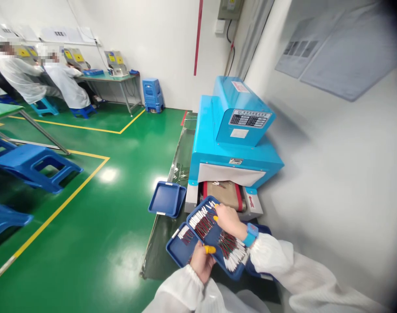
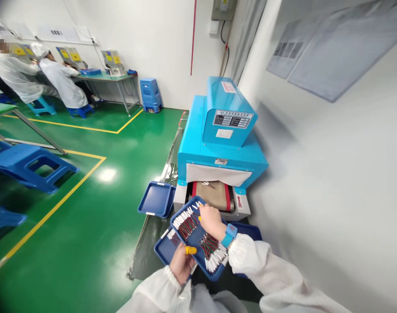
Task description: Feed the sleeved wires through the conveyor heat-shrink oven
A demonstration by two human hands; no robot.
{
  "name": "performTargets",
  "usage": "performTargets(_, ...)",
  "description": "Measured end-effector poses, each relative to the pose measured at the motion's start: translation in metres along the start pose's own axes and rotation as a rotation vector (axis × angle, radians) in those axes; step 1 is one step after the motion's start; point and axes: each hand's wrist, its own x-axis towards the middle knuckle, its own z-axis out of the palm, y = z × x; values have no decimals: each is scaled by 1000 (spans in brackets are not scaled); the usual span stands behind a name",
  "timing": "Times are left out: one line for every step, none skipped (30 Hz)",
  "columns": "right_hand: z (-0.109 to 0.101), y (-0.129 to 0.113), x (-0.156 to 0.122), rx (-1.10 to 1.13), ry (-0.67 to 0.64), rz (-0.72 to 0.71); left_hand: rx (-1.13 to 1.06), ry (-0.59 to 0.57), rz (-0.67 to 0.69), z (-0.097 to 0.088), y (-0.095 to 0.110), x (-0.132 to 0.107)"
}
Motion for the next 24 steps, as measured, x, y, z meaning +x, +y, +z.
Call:
performTargets(2,4,0,19,4,11,0,9,-4,3,-2,-1)
performTargets(5,8,0,46,9,18,-1,20,-6,6,-5,-1)
performTargets(8,13,1,82,10,20,-1,29,-8,9,-8,-2)
performTargets(11,17,3,121,3,19,-2,34,-11,12,-12,-2)
performTargets(15,22,5,157,-8,19,-4,39,-13,15,-16,-3)
performTargets(19,27,6,188,-19,17,-7,43,-12,18,-20,-3)
performTargets(23,31,8,209,-28,17,-10,50,-7,20,-24,-3)
performTargets(26,34,9,222,-35,19,-11,59,-2,22,-28,-3)
performTargets(28,37,10,226,-39,19,-11,69,5,24,-32,-3)
performTargets(30,40,10,227,-40,15,-10,78,11,26,-36,-3)
performTargets(31,42,10,225,-41,6,-10,84,17,28,-39,-3)
performTargets(31,44,10,220,-43,-10,-10,89,22,29,-42,-3)
performTargets(30,46,9,212,-46,-28,-12,95,28,30,-45,-3)
performTargets(29,48,8,202,-50,-49,-15,106,36,30,-48,-3)
performTargets(28,50,8,190,-51,-68,-21,121,46,30,-50,-3)
performTargets(27,52,7,178,-46,-88,-27,136,57,29,-52,-2)
performTargets(27,55,7,167,-37,-112,-35,151,65,28,-54,-1)
performTargets(27,58,8,156,-25,-136,-44,164,75,26,-56,0)
performTargets(27,61,9,141,-9,-158,-55,177,85,24,-58,2)
performTargets(27,64,10,125,8,-176,-67,189,96,22,-59,3)
performTargets(27,67,12,109,24,-190,-79,202,107,20,-60,5)
performTargets(27,69,15,92,34,-197,-87,217,117,18,-60,6)
performTargets(28,71,18,78,42,-199,-91,230,125,16,-60,7)
performTargets(27,72,21,68,47,-200,-88,240,131,15,-60,8)
